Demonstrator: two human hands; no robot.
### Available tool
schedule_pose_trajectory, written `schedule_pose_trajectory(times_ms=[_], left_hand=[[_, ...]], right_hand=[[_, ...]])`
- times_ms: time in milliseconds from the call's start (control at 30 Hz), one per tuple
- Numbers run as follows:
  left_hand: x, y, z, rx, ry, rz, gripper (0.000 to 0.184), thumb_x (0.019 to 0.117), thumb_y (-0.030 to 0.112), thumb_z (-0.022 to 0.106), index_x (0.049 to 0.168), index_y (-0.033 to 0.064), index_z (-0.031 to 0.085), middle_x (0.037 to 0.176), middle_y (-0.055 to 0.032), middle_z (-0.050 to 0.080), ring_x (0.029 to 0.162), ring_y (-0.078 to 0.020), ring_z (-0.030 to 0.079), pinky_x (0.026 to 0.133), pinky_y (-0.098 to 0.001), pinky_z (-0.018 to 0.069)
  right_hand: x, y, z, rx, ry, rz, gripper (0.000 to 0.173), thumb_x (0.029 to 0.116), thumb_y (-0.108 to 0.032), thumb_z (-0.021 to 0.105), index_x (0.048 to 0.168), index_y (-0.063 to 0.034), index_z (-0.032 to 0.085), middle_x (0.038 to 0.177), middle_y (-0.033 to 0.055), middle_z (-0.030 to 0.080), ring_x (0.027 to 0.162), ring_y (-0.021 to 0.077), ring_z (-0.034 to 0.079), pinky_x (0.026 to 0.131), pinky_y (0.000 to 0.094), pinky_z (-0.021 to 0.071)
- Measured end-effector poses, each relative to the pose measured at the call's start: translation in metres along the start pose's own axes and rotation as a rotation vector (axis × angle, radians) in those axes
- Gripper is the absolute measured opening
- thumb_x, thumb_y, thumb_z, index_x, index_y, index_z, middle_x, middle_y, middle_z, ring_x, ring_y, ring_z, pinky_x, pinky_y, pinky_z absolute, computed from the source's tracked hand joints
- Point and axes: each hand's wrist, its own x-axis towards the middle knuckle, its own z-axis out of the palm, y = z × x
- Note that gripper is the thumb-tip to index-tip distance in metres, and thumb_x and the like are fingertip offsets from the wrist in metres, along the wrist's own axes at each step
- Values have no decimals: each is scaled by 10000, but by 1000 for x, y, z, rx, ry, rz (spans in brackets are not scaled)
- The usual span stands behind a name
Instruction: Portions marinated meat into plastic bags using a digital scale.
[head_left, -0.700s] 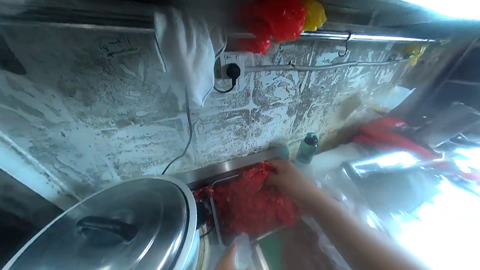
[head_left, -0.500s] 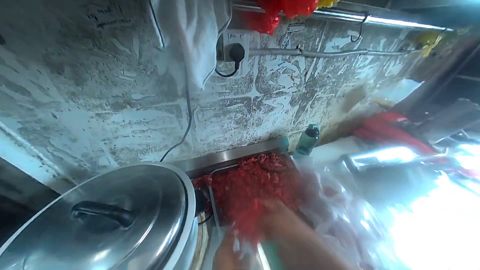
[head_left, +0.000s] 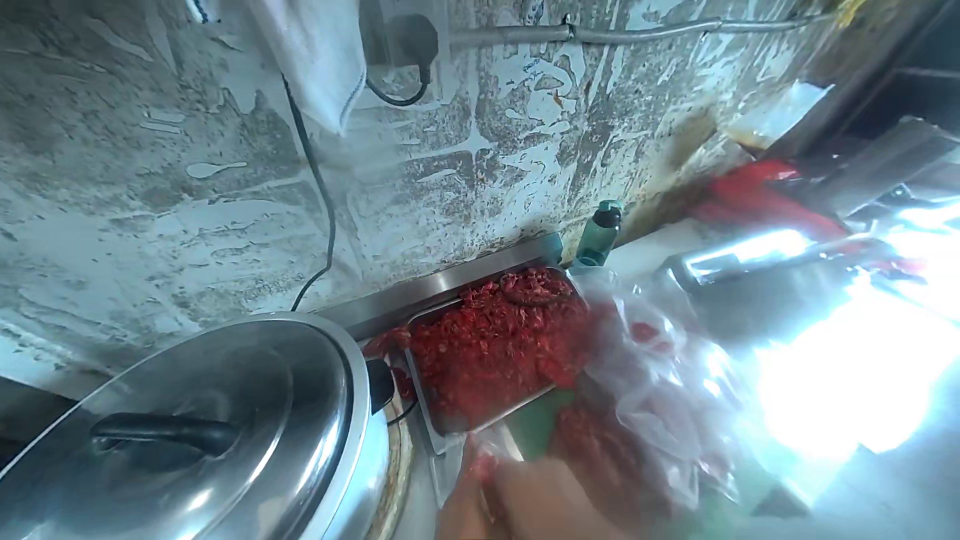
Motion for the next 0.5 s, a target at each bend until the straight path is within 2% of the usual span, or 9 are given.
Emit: schedule_pose_trajectory(times_ms=[67,133,167,267,300,333,400,467,500], left_hand=[[-3,0,-5,-108,-4,44,850,859,125,763,1578,-5,329,1591,-159,432,1205,-227,667,975,-414,575],[-6,3,-14,-204,-36,18,879,827,34,748,1597,41,325,1642,-128,357,1032,-204,717,851,-413,606],[-8,6,-18,-235,-51,6,886,825,16,737,1604,60,319,1653,-119,337,984,-194,725,819,-410,613],[-12,8,-22,-308,-36,78,867,837,2,722,1599,29,311,1642,-137,350,913,-148,718,771,-368,615],[-14,9,-24,-332,-27,118,859,841,-13,722,1592,-3,304,1639,-162,346,1003,-153,715,819,-360,617],[-16,10,-28,-352,-12,136,851,840,-26,726,1584,-18,313,1641,-170,339,1038,-159,712,829,-358,618],[-18,7,-34,-338,3,112,862,818,-34,730,1580,-13,330,1651,-154,325,975,-156,714,775,-354,616],[-11,-6,-33,-231,-26,42,866,795,-20,721,1577,-4,348,1653,-153,323,1011,-201,705,808,-398,599],[-7,-13,-29,-173,-56,-3,852,797,-15,716,1572,1,363,1646,-169,332,1118,-252,695,882,-446,596]], right_hand=[[-4,14,-3,98,157,-100,129,948,-160,607,986,-97,713,939,147,721,857,369,711,681,599,559],[-7,31,-7,308,402,-126,187,962,-262,623,1021,-147,759,1005,70,742,877,264,726,737,530,596],[-7,38,-11,386,449,-104,234,953,-309,640,1080,-148,751,1035,56,731,873,234,715,745,497,598],[-10,48,-22,495,217,-8,542,935,-455,655,1390,-163,614,1128,60,712,923,245,697,837,519,574],[-12,47,-20,504,181,-16,531,946,-444,643,1392,-158,612,1081,65,733,899,256,710,826,539,576],[-15,44,-17,512,199,-41,449,959,-384,620,1339,-147,648,1001,65,744,855,255,717,795,538,578],[-16,39,-6,522,316,-90,299,960,-251,574,1196,-135,716,892,53,736,773,231,707,720,505,575],[-1,44,7,569,296,-89,279,970,-255,560,1169,-153,726,908,42,735,794,208,704,739,484,577],[9,51,14,630,231,-87,283,985,-293,568,1174,-153,727,937,42,734,826,198,701,778,474,578]])
